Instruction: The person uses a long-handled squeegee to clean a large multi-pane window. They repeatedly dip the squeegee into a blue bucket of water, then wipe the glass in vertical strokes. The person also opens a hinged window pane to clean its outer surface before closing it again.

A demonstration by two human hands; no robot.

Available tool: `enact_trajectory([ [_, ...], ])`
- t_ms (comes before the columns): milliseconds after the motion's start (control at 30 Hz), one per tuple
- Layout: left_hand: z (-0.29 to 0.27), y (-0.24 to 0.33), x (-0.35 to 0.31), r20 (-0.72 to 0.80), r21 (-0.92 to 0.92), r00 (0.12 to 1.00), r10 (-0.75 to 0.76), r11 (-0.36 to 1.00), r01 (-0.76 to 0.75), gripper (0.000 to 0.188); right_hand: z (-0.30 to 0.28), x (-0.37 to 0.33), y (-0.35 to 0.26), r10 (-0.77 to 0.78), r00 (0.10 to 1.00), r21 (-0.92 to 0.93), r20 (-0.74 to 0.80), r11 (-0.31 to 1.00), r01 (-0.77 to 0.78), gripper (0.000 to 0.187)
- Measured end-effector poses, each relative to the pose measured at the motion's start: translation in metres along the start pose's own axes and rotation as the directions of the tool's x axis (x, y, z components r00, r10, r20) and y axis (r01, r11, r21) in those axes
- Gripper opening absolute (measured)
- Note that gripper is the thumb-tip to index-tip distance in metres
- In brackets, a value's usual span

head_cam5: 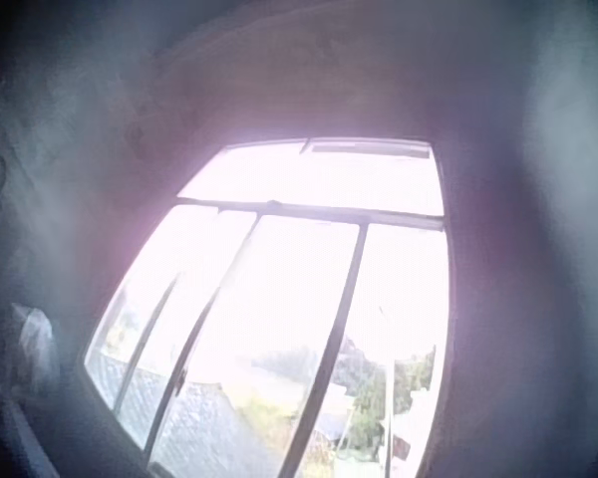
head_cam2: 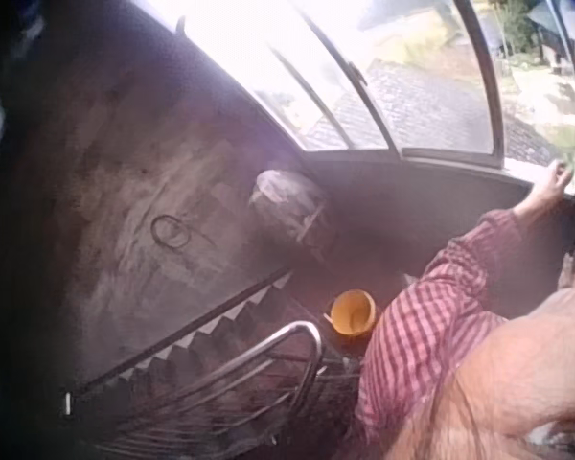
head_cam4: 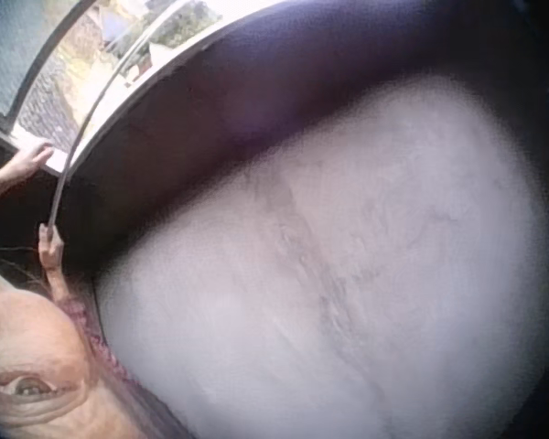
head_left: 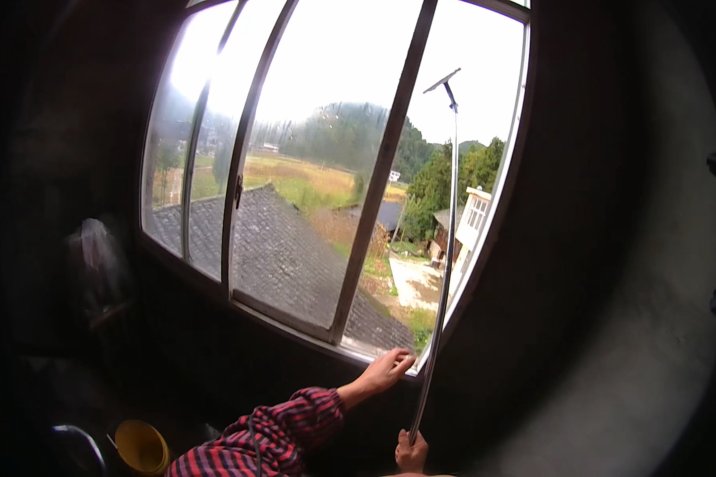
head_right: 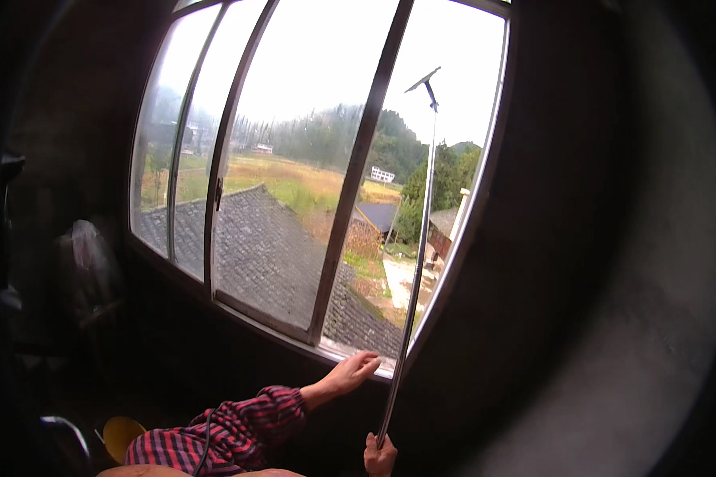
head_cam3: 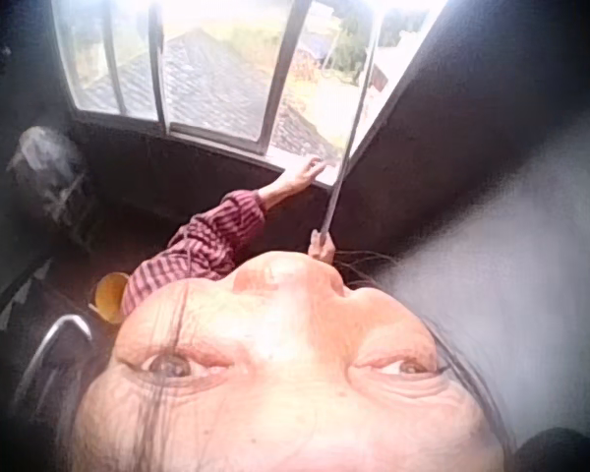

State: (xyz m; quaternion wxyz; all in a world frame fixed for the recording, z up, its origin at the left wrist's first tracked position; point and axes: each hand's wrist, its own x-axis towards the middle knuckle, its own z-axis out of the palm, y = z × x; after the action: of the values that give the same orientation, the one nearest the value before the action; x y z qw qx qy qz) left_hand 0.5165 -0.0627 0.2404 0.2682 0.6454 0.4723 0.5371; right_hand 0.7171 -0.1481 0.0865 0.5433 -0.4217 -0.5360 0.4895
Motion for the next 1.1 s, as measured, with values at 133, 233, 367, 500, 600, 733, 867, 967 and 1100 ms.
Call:
enact_trajectory([
  [133, 0.060, 0.042, 0.015, 0.213, -0.225, 0.977, -0.007, 0.973, 0.056, 0.046, -0.049, -0.098, 0.028, -0.143, 0.986, -0.347, -0.084, 0.932, 0.106, 0.027],
  [233, 0.095, 0.099, 0.011, 0.050, -0.598, 0.977, 0.208, 0.790, -0.138, 0.033, -0.076, -0.147, 0.031, 0.056, 0.988, -0.518, -0.143, 0.846, -0.123, 0.032],
  [367, 0.098, 0.164, 0.002, 0.032, -0.571, 0.963, 0.267, 0.796, -0.202, 0.020, -0.089, -0.170, 0.039, -0.251, 0.953, -0.514, -0.171, 0.848, 0.131, 0.025],
  [500, 0.077, 0.202, -0.042, -0.091, -0.577, 0.945, 0.316, 0.756, -0.308, 0.020, -0.103, -0.162, 0.049, -0.369, 0.921, -0.575, -0.127, 0.784, 0.235, 0.032],
  [600, 0.037, 0.196, -0.094, -0.283, -0.577, 0.909, 0.306, 0.702, -0.417, 0.016, -0.109, -0.167, 0.046, -0.303, 0.953, -0.516, -0.005, 0.817, 0.257, 0.039],
  [733, -0.029, 0.136, -0.166, -0.469, -0.736, 0.878, 0.097, 0.507, -0.449, 0.016, -0.115, -0.160, 0.028, -0.286, 0.945, -0.659, 0.159, 0.682, 0.317, 0.034],
  [867, -0.054, 0.067, -0.217, -0.745, -0.575, 0.667, -0.021, 0.526, -0.627, 0.014, -0.142, -0.110, -0.025, -0.347, 0.841, -0.724, 0.415, 0.433, 0.537, 0.032],
  [967, -0.039, 0.028, -0.240, -0.749, -0.609, 0.631, -0.203, 0.587, -0.534, 0.024, -0.174, -0.063, -0.103, -0.471, 0.735, -0.839, 0.489, -0.024, 0.543, 0.035],
  [1100, 0.003, 0.005, -0.253, -0.559, -0.828, 0.697, -0.449, 0.332, -0.451, 0.034, -0.180, -0.019, -0.252, -0.425, 0.656, -0.777, 0.624, -0.432, 0.459, 0.037],
])
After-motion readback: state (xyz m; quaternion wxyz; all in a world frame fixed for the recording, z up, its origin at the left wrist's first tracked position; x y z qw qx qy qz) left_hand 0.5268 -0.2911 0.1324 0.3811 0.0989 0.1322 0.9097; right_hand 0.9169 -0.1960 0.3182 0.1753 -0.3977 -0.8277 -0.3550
